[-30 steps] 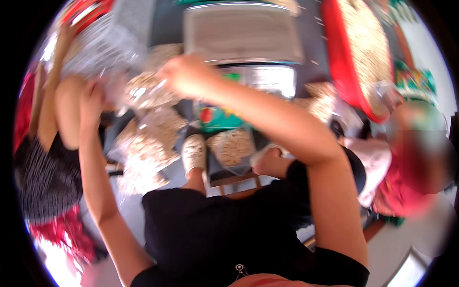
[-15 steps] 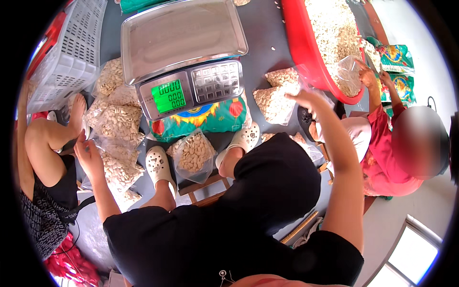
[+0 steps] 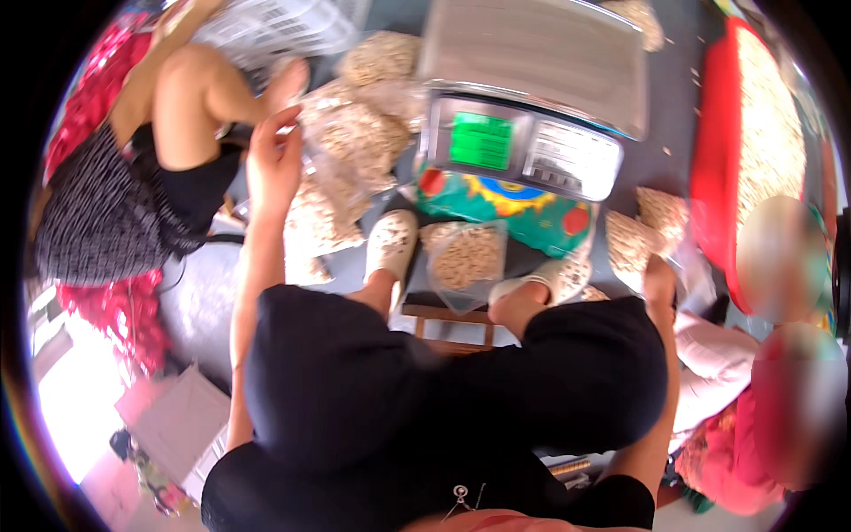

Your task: The person scoops nuts from a large red bin into clear plastic bags and places them on a digital scale to measure the weight. They adjust the amount of nuts in the bags to reach a target weight, then set the filled bags aside.

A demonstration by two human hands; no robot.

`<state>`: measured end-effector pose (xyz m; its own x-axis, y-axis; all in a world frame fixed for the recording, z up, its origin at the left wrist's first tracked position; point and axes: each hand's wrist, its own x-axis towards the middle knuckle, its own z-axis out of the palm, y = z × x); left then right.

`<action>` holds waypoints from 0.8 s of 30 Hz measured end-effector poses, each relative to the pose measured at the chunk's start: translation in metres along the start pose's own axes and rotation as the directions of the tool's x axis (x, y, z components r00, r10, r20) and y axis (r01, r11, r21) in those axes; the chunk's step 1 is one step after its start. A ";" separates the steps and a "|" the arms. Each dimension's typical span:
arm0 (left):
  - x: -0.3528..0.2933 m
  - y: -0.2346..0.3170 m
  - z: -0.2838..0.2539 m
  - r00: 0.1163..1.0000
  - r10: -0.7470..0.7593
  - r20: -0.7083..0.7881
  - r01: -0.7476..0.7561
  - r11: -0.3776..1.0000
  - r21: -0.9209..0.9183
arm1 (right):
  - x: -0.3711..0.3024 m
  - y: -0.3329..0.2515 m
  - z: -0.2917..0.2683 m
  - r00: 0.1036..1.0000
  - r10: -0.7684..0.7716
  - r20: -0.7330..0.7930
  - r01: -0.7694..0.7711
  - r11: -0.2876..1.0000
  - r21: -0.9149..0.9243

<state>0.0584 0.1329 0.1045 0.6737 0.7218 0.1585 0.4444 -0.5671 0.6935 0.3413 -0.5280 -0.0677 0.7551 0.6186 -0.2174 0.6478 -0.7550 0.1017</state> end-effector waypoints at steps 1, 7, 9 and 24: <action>0.002 -0.007 -0.004 0.999 -0.042 -0.006 0.042 0.997 -0.065 | 0.001 -0.004 -0.020 0.997 0.031 -0.074 -0.029 0.999 0.030; 0.003 0.011 -0.025 0.975 -0.220 -0.035 0.187 0.893 -0.410 | 0.036 -0.038 -0.200 0.921 0.279 -0.272 -0.144 0.893 0.427; 0.004 0.014 -0.019 0.985 -0.173 -0.020 0.148 0.890 -0.432 | 0.053 -0.064 -0.265 0.840 0.312 -0.443 0.029 0.790 0.613; 0.058 0.096 0.007 0.860 0.378 0.344 -0.313 0.921 -0.231 | 0.253 -0.253 -0.334 0.997 0.005 -0.073 0.032 0.869 0.494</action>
<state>0.1443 0.1181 0.1758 0.9501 0.2698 0.1566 0.0626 -0.6567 0.7516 0.4022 -0.1074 0.1758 0.7637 0.6290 -0.1457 0.5366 -0.7439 -0.3984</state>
